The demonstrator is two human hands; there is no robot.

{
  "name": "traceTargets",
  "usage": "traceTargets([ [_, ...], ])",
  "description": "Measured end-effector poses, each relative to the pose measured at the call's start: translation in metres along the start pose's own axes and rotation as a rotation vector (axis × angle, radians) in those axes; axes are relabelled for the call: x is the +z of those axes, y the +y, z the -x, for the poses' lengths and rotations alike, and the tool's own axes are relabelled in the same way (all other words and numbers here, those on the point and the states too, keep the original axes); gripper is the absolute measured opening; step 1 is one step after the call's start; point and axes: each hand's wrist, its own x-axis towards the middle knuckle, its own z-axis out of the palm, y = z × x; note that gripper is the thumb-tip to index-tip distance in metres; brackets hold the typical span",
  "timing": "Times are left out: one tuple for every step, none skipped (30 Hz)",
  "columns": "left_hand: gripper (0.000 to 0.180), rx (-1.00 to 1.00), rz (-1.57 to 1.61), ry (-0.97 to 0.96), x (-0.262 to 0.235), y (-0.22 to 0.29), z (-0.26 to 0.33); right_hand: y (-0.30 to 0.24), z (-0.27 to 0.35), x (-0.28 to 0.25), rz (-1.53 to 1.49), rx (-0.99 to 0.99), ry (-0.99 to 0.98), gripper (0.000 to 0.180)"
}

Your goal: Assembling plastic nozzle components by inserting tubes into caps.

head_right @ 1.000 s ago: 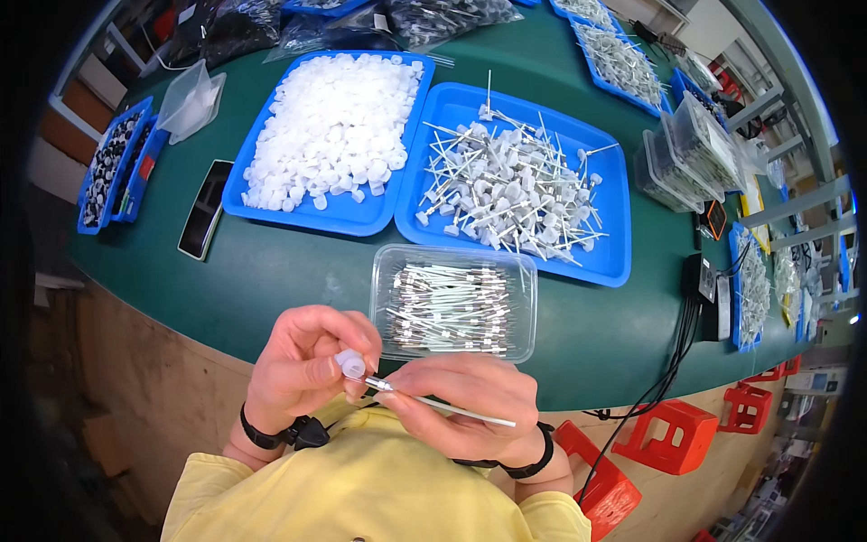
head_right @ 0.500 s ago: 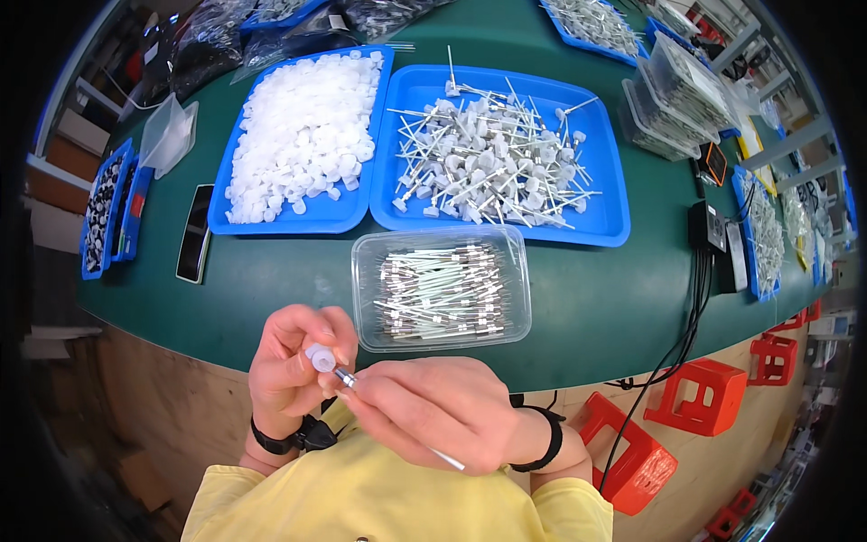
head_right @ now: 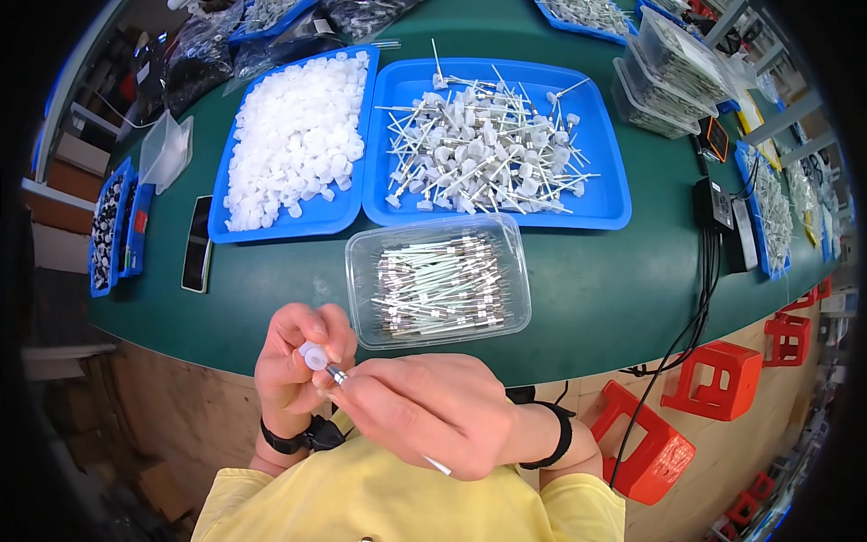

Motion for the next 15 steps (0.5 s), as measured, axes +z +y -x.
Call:
traceTargets([
  [0.024,-0.009,0.012,0.007,0.0007,-0.0003,-0.0001,-0.0003,0.0003,-0.0004,0.004,0.002,-0.004,0.019],
  [0.024,-0.018,0.025,0.015,0.0011,-0.0005,-0.0002,-0.0005,0.0005,-0.0009,0.008,0.004,-0.009,0.019],
  [0.024,-0.014,0.018,0.016,0.0011,-0.0009,-0.0002,-0.0012,0.0005,-0.0026,0.038,-0.001,-0.034,0.022],
  [0.024,-0.01,0.012,0.018,0.0009,-0.0012,-0.0001,-0.0023,-0.0001,-0.0049,0.069,-0.007,-0.06,0.025],
  [0.024,-0.006,0.005,0.02,0.0006,-0.0012,0.0002,-0.0028,-0.0004,-0.0058,0.099,-0.012,-0.086,0.029],
  [0.024,-0.002,-0.005,0.018,0.001,-0.0011,0.0001,-0.0019,0.0001,-0.0053,0.103,-0.059,-0.074,0.025],
  [0.024,0.003,-0.015,0.016,0.0013,-0.0008,0.0003,0.0002,0.0012,-0.004,0.107,-0.106,-0.062,0.022],
  [0.024,0.007,-0.024,0.014,0.0016,-0.0006,0.0003,0.001,0.0017,-0.0031,0.111,-0.152,-0.05,0.02],
  [0.024,0.012,-0.033,0.014,0.0016,-0.0004,0.0006,0.0007,0.0019,-0.0023,0.107,-0.152,-0.054,0.02],
  [0.024,0.017,-0.042,0.013,0.0019,0.0001,0.0007,0.0003,0.0021,-0.0016,0.104,-0.151,-0.057,0.02],
  [0.023,0.022,-0.05,0.012,0.002,0.0004,0.0009,-0.0002,0.0023,-0.001,0.1,-0.151,-0.06,0.021],
  [0.023,0.025,-0.047,0.013,0.0017,0.0004,0.0015,-0.0007,0.0025,-0.0003,0.097,-0.146,-0.058,0.02],
  [0.023,0.028,-0.045,0.014,0.0015,0.0002,0.0021,-0.0012,0.0027,0.0003,0.093,-0.142,-0.055,0.02],
  [0.023,0.03,-0.042,0.014,0.0012,0.0002,0.0027,-0.0015,0.0028,0.001,0.09,-0.137,-0.052,0.02],
  [0.024,0.031,-0.047,0.015,0.0006,0.0001,0.0029,-0.0015,0.0027,0.0016,0.086,-0.132,-0.046,0.02],
])
